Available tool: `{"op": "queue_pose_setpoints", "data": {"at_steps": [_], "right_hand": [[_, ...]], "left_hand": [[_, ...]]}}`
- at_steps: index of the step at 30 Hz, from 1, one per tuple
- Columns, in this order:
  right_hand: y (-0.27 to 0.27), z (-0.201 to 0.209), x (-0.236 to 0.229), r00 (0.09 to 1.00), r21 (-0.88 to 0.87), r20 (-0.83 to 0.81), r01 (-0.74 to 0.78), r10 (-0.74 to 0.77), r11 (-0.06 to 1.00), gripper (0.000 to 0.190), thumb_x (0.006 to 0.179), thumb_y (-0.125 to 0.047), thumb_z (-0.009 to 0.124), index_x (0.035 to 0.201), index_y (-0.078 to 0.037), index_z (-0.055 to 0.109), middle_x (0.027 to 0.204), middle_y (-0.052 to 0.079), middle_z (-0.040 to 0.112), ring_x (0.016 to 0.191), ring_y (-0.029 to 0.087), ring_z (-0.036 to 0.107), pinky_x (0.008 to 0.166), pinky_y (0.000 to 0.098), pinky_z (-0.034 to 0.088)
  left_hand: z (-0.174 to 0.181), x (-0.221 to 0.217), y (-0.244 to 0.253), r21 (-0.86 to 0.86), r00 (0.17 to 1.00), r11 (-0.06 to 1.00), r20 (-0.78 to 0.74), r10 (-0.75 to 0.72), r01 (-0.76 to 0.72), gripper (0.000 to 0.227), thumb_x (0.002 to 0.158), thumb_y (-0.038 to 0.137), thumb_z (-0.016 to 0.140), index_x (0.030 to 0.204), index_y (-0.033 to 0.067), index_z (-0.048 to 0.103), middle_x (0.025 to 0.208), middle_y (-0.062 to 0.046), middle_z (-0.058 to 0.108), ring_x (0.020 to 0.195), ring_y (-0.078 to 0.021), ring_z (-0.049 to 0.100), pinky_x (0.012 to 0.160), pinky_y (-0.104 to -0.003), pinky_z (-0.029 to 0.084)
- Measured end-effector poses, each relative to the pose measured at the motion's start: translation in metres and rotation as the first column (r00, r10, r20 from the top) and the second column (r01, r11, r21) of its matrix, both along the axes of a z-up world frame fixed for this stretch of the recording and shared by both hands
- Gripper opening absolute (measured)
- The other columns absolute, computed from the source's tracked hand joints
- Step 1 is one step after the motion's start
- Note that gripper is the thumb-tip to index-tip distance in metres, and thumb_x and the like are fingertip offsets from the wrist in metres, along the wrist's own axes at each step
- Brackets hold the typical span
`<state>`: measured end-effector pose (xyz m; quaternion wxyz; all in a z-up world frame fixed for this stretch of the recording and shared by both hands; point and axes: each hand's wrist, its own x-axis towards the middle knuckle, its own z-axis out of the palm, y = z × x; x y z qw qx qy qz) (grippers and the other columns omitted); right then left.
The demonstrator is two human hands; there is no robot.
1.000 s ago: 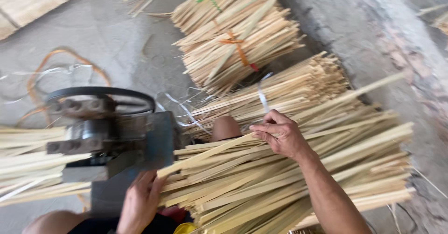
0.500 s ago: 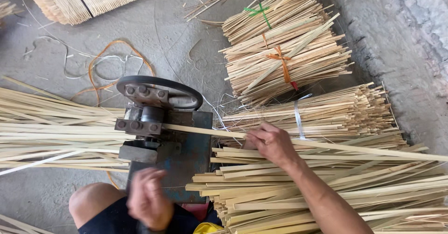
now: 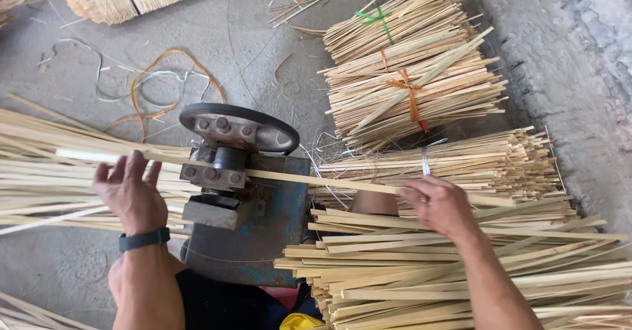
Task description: The person feeds long bamboo strips through a grinding machine to smooth or shape them. They handle the strips by hand, guiding them through the machine and stacking the processed pieces into bundles on the floor.
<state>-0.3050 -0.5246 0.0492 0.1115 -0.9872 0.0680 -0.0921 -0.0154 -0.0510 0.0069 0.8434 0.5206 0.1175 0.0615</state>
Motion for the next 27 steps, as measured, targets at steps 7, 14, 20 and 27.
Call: {"op": "queue_pose_setpoints", "data": {"at_steps": [7,14,20,27], "right_hand": [[-0.058,-0.028,-0.042,0.922,0.225,-0.364,0.227,-0.134,0.947,0.038,0.091,-0.044,0.070,0.113,-0.015,0.082,0.116,0.013,0.075,0.107,0.031,0.065,0.087,0.0492,0.054],[-0.062,-0.065,-0.066,0.775,0.432,-0.624,0.453,-0.104,0.780,0.041,0.080,-0.047,0.075,0.104,-0.014,0.084,0.105,0.005,0.084,0.103,0.023,0.078,0.097,0.0440,0.061],[-0.063,-0.047,-0.063,0.709,0.377,-0.678,0.562,-0.195,0.736,0.034,0.081,-0.042,0.077,0.098,-0.014,0.084,0.098,0.005,0.081,0.096,0.019,0.078,0.095,0.0439,0.062],[-0.028,0.001,-0.046,0.856,0.435,-0.493,0.399,-0.157,0.807,0.027,0.077,-0.028,0.079,0.103,-0.019,0.083,0.104,-0.002,0.077,0.097,0.015,0.068,0.086,0.0408,0.059]], "left_hand": [[-0.003,0.000,-0.012,-0.076,0.980,0.978,0.035,-0.194,0.196,0.026,0.112,0.010,0.053,0.136,-0.0012,0.051,0.117,-0.016,0.071,0.106,-0.0265,0.074,0.093,-0.038,0.064],[-0.001,0.001,-0.011,-0.026,0.978,0.978,0.035,-0.208,0.209,0.030,0.112,0.009,0.055,0.139,-0.0014,0.049,0.118,-0.017,0.070,0.106,-0.0256,0.073,0.091,-0.037,0.063],[-0.002,0.009,0.006,-0.151,0.989,0.979,0.082,-0.123,0.134,0.031,0.113,0.007,0.057,0.142,0.0023,0.048,0.111,-0.015,0.071,0.101,-0.0239,0.073,0.091,-0.040,0.063],[0.003,0.005,0.027,-0.201,0.992,0.979,0.116,0.056,-0.032,0.030,0.117,0.014,0.051,0.146,0.0111,0.049,0.095,-0.007,0.064,0.085,-0.0176,0.065,0.083,-0.042,0.065]]}}
